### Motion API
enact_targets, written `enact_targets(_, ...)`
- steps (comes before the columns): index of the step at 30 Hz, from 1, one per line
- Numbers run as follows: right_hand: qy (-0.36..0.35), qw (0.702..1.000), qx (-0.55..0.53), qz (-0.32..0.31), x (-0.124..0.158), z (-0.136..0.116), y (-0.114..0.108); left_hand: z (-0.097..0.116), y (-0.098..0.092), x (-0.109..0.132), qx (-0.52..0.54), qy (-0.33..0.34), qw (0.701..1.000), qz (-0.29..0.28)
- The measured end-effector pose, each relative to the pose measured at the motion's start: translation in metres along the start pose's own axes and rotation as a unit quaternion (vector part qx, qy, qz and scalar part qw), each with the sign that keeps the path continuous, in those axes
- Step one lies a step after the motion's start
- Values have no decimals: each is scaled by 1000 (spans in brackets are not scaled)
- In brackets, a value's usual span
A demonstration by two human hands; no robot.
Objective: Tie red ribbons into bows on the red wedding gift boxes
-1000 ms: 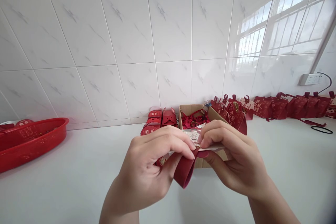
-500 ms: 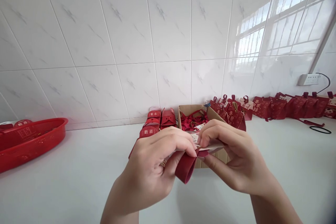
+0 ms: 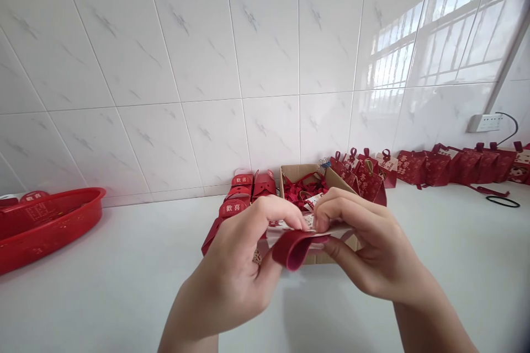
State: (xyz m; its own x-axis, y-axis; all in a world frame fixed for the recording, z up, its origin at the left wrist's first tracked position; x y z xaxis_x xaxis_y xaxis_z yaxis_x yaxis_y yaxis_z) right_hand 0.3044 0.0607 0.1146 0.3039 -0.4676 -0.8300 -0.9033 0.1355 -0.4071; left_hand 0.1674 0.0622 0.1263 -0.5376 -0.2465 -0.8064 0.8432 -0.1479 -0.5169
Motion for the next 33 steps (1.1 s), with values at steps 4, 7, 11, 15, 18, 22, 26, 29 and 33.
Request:
enact_targets(4,-6,1000,6,-1,0,-1,1,0,1,0,-14,-13,1000,-8)
enact_targets(7,-7,1000,11,6,-1,-1,1,0,0,1,-22,-14,1000,-7)
enact_targets(11,-13,999,21,22,0,0,1,0,-3,1,-59,-9,998,10)
enact_targets(15,-23,999,31,27,1,-1,2,1,-3,0,-53,4,999,6)
enact_targets(18,-26,999,36,28,1,-2,3,2,-4,-1,-45,11,999,1)
enact_targets(22,-45,998,27,42,1,-7,4,6,-7,-1,-69,18,997,17)
enact_targets(26,-70,995,28,60,0,-11,6,12,-11,1,-98,43,994,39)
enact_targets(29,-94,992,35,78,1,-14,6,12,-13,3,-118,53,990,55)
enact_targets(33,-100,991,25,91,1,-16,5,14,-14,3,-115,81,988,67)
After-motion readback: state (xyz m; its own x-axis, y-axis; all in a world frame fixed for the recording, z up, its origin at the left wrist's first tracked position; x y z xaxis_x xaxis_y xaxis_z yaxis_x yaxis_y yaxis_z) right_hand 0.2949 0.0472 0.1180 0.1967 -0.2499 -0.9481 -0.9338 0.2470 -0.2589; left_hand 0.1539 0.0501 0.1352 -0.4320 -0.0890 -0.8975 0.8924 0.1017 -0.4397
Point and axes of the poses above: each hand's wrist, its own x-axis away from the middle knuckle, its own y-axis out of the palm, z = x × y, the point moved 7 cm from there along -x, towards the middle knuckle, and after that the axes turned 7 degrees about y, right-handed, at the moved point
